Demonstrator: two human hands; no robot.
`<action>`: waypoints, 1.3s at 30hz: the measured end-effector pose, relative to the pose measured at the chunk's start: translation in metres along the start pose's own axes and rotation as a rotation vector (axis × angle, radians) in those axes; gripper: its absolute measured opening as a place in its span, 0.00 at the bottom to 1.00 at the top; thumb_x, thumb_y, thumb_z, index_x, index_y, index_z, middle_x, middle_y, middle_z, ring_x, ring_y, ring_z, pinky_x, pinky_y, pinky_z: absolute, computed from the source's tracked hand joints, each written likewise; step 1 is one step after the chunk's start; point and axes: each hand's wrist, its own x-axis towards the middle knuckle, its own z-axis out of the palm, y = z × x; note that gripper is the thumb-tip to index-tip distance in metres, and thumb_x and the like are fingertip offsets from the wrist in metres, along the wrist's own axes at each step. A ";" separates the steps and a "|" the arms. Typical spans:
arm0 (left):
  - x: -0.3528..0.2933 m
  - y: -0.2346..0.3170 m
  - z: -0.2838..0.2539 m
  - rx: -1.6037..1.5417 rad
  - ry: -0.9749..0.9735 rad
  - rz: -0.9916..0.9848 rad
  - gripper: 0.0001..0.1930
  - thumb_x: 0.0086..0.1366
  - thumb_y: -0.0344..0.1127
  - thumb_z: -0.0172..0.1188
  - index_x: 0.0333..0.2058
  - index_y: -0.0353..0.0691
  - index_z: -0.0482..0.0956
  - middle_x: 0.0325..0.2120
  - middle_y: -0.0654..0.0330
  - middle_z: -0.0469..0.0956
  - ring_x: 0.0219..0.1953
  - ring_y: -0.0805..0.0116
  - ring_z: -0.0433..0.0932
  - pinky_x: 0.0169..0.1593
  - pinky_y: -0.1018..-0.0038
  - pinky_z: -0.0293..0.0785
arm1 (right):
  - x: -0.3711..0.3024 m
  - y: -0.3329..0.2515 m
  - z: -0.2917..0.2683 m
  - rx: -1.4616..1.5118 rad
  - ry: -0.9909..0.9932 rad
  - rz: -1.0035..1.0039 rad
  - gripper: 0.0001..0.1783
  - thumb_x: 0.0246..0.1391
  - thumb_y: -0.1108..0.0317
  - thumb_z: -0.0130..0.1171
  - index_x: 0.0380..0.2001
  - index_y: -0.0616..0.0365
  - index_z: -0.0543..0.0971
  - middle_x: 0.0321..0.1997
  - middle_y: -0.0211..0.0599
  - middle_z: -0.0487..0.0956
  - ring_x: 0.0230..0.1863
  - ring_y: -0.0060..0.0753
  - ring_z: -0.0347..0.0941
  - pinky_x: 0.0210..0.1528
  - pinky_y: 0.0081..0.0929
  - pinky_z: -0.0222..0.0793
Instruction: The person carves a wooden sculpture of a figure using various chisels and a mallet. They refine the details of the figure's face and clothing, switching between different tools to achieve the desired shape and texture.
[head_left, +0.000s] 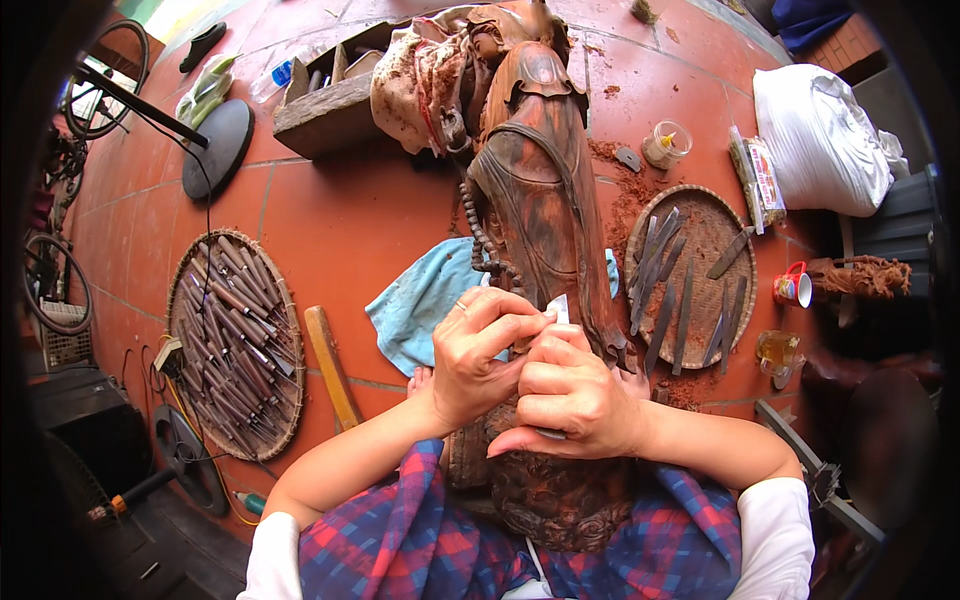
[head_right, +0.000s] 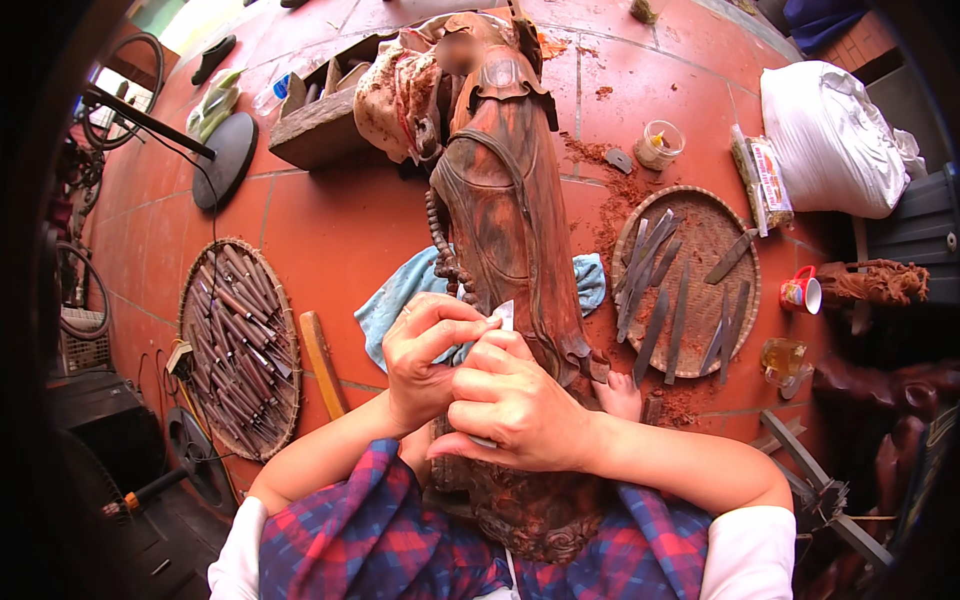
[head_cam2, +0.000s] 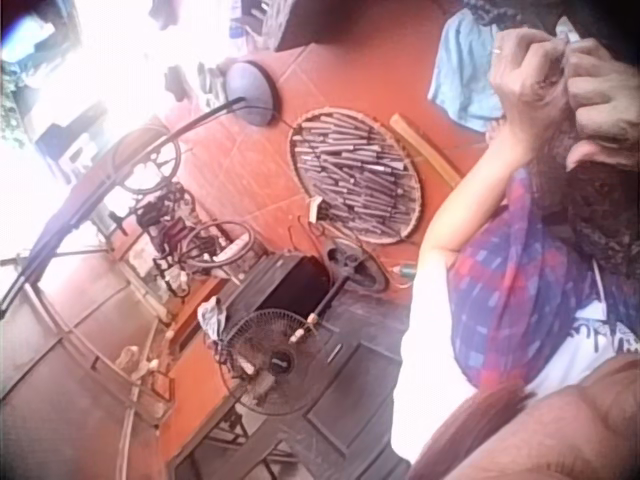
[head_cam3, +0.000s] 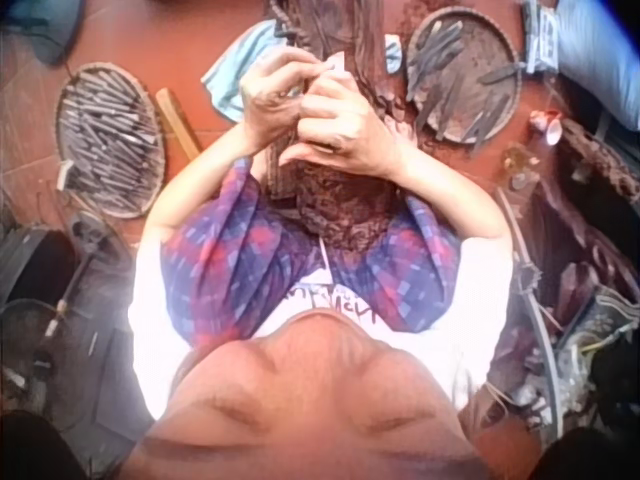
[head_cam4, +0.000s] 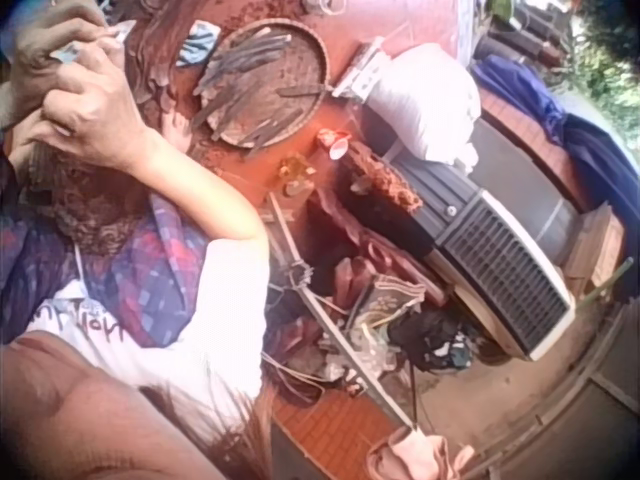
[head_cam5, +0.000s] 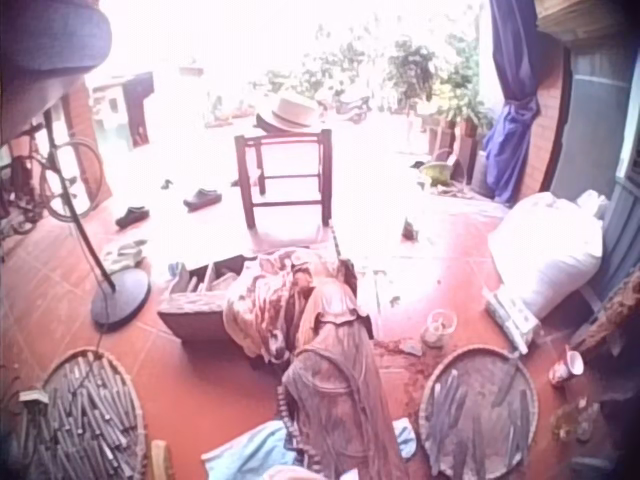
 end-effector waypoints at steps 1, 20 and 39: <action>-0.001 0.001 -0.001 0.012 0.003 -0.013 0.13 0.43 0.29 0.71 0.31 0.41 0.83 0.27 0.60 0.77 0.29 0.62 0.76 0.32 0.69 0.71 | -0.001 0.000 0.000 -0.002 -0.013 -0.011 0.21 0.48 0.52 0.66 0.17 0.53 0.70 0.25 0.31 0.65 0.34 0.37 0.65 0.50 0.42 0.61; 0.006 0.003 0.007 0.107 -0.007 0.154 0.11 0.43 0.31 0.72 0.28 0.42 0.83 0.22 0.64 0.73 0.29 0.63 0.72 0.33 0.68 0.70 | -0.008 -0.004 0.003 0.110 0.057 -0.012 0.15 0.55 0.55 0.61 0.23 0.54 0.76 0.26 0.32 0.68 0.38 0.37 0.66 0.55 0.44 0.60; 0.007 0.000 -0.001 0.201 -0.092 0.006 0.23 0.42 0.27 0.67 0.42 0.45 0.85 0.26 0.61 0.71 0.32 0.61 0.70 0.35 0.69 0.70 | 0.001 0.024 -0.009 -0.031 -0.180 -0.008 0.21 0.48 0.49 0.63 0.14 0.54 0.77 0.21 0.29 0.72 0.36 0.34 0.69 0.52 0.42 0.61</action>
